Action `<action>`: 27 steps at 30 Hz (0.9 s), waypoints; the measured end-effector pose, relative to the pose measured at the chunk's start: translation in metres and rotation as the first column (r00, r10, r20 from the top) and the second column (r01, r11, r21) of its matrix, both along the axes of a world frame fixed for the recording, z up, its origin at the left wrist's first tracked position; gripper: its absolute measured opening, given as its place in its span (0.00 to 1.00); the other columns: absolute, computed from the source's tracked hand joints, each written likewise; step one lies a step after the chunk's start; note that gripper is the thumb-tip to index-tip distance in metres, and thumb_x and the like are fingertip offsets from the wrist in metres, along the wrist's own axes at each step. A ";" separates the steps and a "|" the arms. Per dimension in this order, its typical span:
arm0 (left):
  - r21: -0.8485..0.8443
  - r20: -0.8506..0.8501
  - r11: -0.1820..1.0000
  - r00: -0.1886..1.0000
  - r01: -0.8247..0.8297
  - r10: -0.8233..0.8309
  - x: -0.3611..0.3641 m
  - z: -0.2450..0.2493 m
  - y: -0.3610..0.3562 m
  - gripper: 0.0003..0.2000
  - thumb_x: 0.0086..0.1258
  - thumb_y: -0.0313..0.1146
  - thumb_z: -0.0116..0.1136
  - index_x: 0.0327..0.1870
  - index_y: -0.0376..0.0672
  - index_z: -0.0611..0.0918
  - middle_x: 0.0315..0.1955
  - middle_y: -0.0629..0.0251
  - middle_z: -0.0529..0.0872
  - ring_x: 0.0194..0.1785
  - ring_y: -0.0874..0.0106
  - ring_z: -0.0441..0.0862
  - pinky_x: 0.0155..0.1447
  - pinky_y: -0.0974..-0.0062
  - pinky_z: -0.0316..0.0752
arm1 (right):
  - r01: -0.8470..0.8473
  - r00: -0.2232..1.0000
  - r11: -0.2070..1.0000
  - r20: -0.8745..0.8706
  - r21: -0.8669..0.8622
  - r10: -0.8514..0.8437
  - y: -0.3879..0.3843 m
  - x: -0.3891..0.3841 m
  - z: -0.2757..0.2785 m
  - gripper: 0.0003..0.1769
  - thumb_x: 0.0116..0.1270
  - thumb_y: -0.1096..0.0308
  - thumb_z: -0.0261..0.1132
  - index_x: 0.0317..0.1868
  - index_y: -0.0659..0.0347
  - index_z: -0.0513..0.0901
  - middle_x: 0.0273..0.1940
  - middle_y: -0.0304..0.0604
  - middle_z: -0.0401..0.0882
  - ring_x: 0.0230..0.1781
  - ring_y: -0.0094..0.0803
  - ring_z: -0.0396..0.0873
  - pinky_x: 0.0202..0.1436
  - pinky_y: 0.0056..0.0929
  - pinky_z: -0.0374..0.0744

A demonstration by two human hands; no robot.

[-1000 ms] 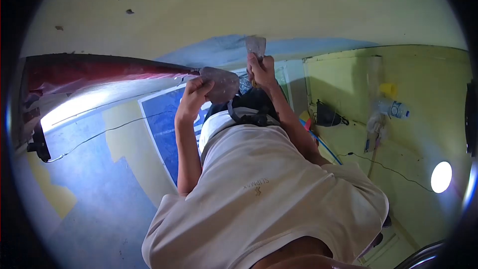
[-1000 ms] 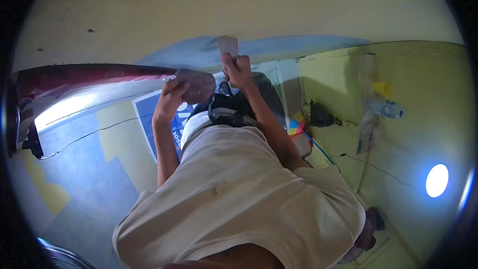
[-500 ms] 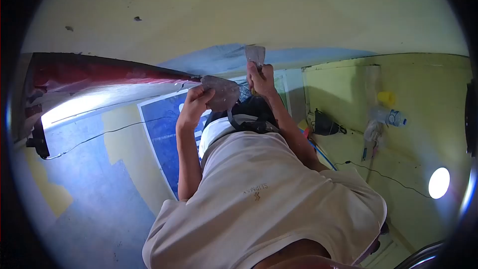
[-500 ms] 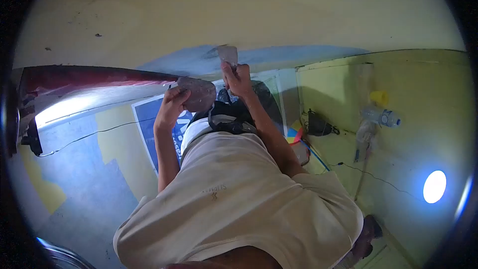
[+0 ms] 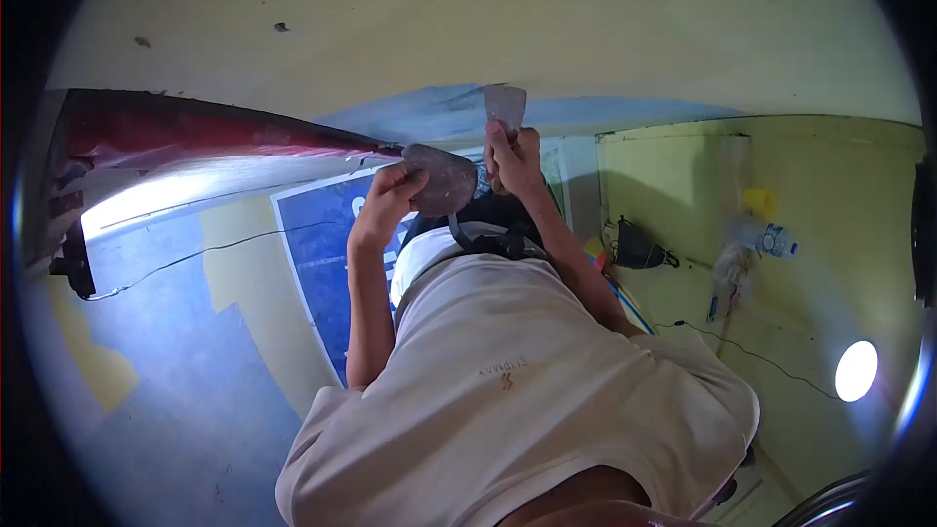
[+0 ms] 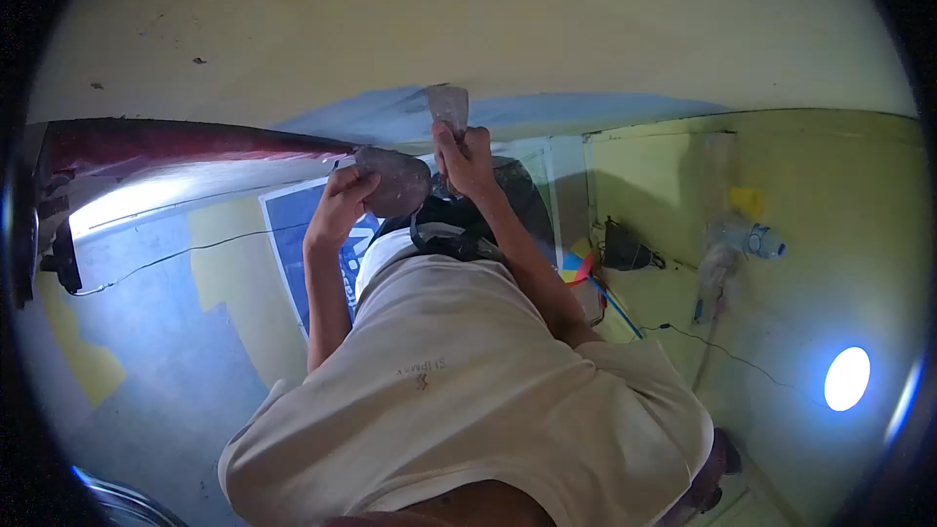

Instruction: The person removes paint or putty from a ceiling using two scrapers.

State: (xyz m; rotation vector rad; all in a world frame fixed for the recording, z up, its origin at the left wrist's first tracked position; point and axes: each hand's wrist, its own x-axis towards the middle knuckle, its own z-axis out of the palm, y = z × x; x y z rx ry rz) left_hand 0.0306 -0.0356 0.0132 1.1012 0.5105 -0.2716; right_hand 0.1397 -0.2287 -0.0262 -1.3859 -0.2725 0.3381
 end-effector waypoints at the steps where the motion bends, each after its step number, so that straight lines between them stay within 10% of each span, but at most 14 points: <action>1: 0.000 -0.012 1.000 1.000 -0.013 0.013 0.002 0.000 -0.003 0.10 0.74 0.32 0.57 0.46 0.33 0.81 0.35 0.66 0.85 0.38 0.76 0.83 0.42 0.75 0.78 | 0.005 0.999 1.000 -0.033 -0.005 -0.005 0.000 -0.003 0.002 0.26 0.77 0.58 0.56 0.19 0.60 0.73 0.11 0.32 0.67 0.10 0.18 0.66 0.15 0.22 0.62; 27: 0.035 -0.007 0.999 1.000 0.013 -0.013 0.003 -0.005 0.001 0.10 0.73 0.31 0.57 0.44 0.32 0.82 0.35 0.64 0.85 0.37 0.75 0.82 0.40 0.75 0.77 | -0.010 1.000 0.998 -0.005 -0.067 0.010 -0.005 0.002 -0.013 0.29 0.76 0.55 0.58 0.16 0.60 0.73 0.10 0.32 0.67 0.09 0.19 0.66 0.13 0.23 0.64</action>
